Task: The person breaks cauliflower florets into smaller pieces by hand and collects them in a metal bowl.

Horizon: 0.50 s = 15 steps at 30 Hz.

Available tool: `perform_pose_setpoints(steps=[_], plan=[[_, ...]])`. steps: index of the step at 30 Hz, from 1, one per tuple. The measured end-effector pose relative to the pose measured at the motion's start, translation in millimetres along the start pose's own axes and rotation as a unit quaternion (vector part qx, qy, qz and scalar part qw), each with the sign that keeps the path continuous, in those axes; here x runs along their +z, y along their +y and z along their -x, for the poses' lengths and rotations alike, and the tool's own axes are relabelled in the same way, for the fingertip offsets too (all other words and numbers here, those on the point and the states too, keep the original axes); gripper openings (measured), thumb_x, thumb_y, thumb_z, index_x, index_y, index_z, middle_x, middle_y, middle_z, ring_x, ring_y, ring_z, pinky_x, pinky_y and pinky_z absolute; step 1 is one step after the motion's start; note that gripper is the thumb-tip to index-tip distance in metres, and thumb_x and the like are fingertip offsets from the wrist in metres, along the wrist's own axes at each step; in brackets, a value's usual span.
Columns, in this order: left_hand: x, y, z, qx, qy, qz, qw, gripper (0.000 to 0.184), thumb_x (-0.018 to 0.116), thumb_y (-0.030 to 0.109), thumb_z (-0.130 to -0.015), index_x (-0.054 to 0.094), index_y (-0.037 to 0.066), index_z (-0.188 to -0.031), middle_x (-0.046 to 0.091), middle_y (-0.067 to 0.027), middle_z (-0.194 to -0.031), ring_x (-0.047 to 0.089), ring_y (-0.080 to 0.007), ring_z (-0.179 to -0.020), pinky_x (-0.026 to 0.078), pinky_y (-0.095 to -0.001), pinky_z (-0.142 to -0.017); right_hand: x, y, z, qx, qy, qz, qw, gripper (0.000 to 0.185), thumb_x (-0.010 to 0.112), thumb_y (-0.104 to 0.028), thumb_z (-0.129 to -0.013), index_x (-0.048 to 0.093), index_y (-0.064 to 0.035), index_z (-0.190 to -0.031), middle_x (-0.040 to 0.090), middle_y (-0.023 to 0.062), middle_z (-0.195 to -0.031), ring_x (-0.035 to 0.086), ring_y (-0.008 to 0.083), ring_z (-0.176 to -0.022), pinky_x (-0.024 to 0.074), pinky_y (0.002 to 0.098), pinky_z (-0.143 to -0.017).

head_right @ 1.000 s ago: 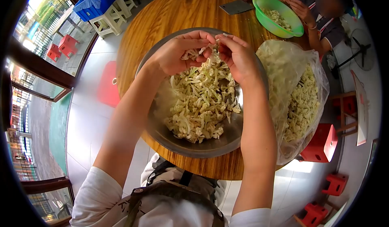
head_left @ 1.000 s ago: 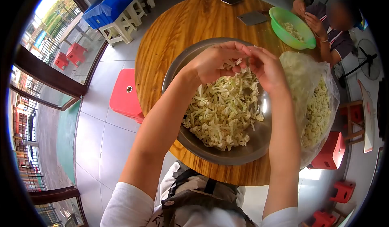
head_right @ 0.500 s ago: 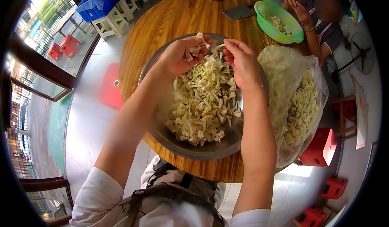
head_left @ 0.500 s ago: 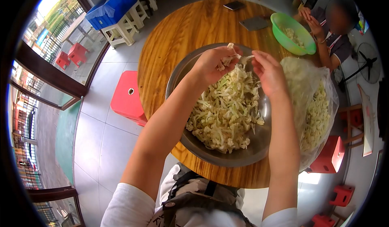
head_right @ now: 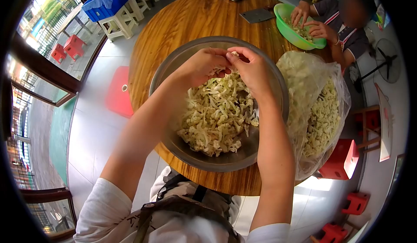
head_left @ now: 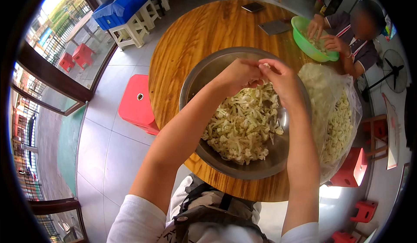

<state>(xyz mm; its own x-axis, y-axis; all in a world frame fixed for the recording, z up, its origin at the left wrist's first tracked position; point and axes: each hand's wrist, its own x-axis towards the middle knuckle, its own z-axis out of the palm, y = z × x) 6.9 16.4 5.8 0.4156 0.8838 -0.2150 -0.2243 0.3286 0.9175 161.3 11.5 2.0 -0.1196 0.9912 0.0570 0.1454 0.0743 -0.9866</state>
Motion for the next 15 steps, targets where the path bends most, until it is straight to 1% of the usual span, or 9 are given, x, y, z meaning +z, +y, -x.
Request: perform_pose_setpoints(steps=[1, 4, 7, 10, 13, 15], plan=[[0.9, 1.4, 1.1, -0.014, 0.007, 0.009, 1.000, 0.017, 0.056, 0.005, -0.080, 0.060, 0.001, -0.096, 0.059, -0.0059, -0.086, 0.055, -0.0144, -0.074, 0.044, -0.0255, -0.063, -0.8, 1.8, -1.2, 0.004, 0.005, -0.015, 1.000, 0.024, 0.064, -0.020, -0.083, 0.063, -0.0042, -0.101, 0.060, -0.0008, -0.087, 0.051, 0.0065, -0.074, 0.0407, 0.0195, -0.065], [-1.3, 2.5, 2.3, -0.007, 0.044, 0.040, 0.998, 0.021, 0.055, 0.008, -0.083, 0.057, 0.003, -0.103, 0.058, -0.0062, -0.086, 0.055, -0.0149, -0.074, 0.046, -0.0278, -0.063, -3.7, -1.5, -1.7, 0.034, 0.066, -0.129, 0.989, 0.023, 0.065, -0.019, -0.083, 0.063, -0.0052, -0.101, 0.059, -0.0034, -0.084, 0.047, 0.0058, -0.070, 0.0383, 0.0193, -0.064], [-8.2, 3.9, -3.0, -0.007, 0.072, 0.114, 0.991, 0.020, 0.055, 0.010, -0.084, 0.057, 0.004, -0.103, 0.058, -0.0055, -0.085, 0.053, -0.0149, -0.071, 0.044, -0.0279, -0.060, -6.2, -3.3, -0.7, 0.038, 0.075, -0.222, 0.971, 0.024, 0.066, -0.019, -0.082, 0.063, -0.0055, -0.102, 0.058, -0.0038, -0.084, 0.047, 0.0057, -0.071, 0.0385, 0.0192, -0.067], [-11.6, 3.8, -5.2, -0.006, 0.076, 0.099, 0.992, 0.017, 0.055, 0.013, -0.085, 0.059, 0.005, -0.099, 0.058, -0.0039, -0.085, 0.051, -0.0126, -0.069, 0.043, -0.0262, -0.060, -9.7, -0.5, -2.4, 0.043, 0.064, -0.280, 0.957, 0.026, 0.066, -0.018, -0.082, 0.062, -0.0049, -0.104, 0.058, -0.0028, -0.085, 0.048, 0.0060, -0.072, 0.0395, 0.0200, -0.068], [-3.4, 7.6, 1.7, -0.019, 0.039, 0.034, 0.998, 0.013, 0.057, 0.014, -0.084, 0.061, 0.005, -0.093, 0.059, -0.0025, -0.086, 0.051, -0.0098, -0.069, 0.042, -0.0246, -0.060, -5.3, -5.5, -0.5, 0.039, 0.081, -0.269, 0.959, 0.027, 0.066, -0.016, -0.082, 0.060, -0.0040, -0.106, 0.058, -0.0016, -0.084, 0.049, 0.0063, -0.073, 0.0403, 0.0196, -0.068], [-2.8, 2.5, 0.1, 0.004, 0.034, 0.037, 0.999, 0.012, 0.063, 0.015, -0.080, 0.062, 0.005, -0.087, 0.059, -0.0023, -0.080, 0.052, -0.0104, -0.068, 0.042, -0.0256, -0.059, -6.4, -1.0, -2.7, 0.037, 0.063, -0.239, 0.968, 0.028, 0.065, -0.014, -0.082, 0.060, -0.0034, -0.107, 0.058, -0.0011, -0.085, 0.050, 0.0067, -0.074, 0.0407, 0.0196, -0.069]])
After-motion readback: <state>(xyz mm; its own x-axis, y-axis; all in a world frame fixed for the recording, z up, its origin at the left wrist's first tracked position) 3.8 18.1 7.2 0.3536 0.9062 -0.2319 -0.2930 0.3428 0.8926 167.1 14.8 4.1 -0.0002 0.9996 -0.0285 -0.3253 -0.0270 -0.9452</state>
